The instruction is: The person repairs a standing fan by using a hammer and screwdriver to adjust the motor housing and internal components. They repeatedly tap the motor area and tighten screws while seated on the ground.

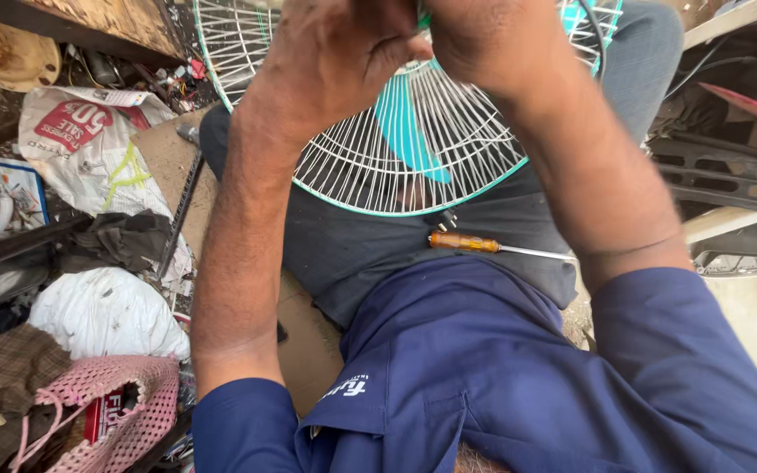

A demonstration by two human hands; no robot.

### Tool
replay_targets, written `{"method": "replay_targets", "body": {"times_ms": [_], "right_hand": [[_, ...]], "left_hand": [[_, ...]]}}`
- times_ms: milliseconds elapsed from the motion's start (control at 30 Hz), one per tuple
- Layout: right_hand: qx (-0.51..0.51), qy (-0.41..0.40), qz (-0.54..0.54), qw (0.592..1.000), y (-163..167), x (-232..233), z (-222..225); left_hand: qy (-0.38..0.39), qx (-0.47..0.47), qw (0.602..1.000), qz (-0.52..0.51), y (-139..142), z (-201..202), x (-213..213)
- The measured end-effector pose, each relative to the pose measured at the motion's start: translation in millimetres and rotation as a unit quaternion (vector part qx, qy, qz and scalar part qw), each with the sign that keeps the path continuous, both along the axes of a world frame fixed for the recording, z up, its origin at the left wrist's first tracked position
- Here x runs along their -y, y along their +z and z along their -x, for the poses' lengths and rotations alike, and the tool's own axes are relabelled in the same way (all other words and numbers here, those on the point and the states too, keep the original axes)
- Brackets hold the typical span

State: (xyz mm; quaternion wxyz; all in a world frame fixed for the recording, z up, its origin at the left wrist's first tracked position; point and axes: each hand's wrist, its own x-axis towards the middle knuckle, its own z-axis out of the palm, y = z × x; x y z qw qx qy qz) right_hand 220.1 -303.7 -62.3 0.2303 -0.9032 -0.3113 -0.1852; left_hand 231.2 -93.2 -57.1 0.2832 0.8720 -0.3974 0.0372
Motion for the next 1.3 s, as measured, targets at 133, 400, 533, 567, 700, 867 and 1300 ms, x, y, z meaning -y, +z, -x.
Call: {"method": "replay_targets", "body": {"times_ms": [133, 400, 533, 567, 700, 867, 1300], "right_hand": [[-0.353, 0.324, -0.253, 0.840, 32.6, 4.5, -34.1], [-0.124, 0.165, -0.290, 0.934, 55.4, -21.6, -1.3], [-0.195, 0.233, -0.286, 0.909, 42.6, -13.5, -12.9], [-0.255, 0.284, -0.304, 0.873, 40.2, -8.6, -20.4], [-0.297, 0.347, -0.349, 0.818, 32.8, 0.6, -33.7], [-0.078, 0.191, -0.199, 0.958, 43.4, -11.6, -17.3], [-0.210, 0.302, -0.302, 0.879, 42.0, -18.4, -25.7]], "left_hand": [[0.013, 0.072, 0.987, 0.140, -7.4, 3.5, -0.3], [-0.046, 0.099, 0.993, 0.053, -16.3, -15.1, -3.9], [-0.034, 0.023, 0.998, 0.041, -26.5, -6.6, -9.2], [-0.021, 0.062, 0.997, 0.036, -27.2, -3.7, -8.4], [0.022, 0.226, 0.974, 0.013, -19.9, -1.6, 0.2], [-0.022, 0.124, 0.992, -0.025, -12.1, -12.9, 2.1], [-0.034, 0.145, 0.988, 0.031, -20.9, -13.4, 3.9]]}}
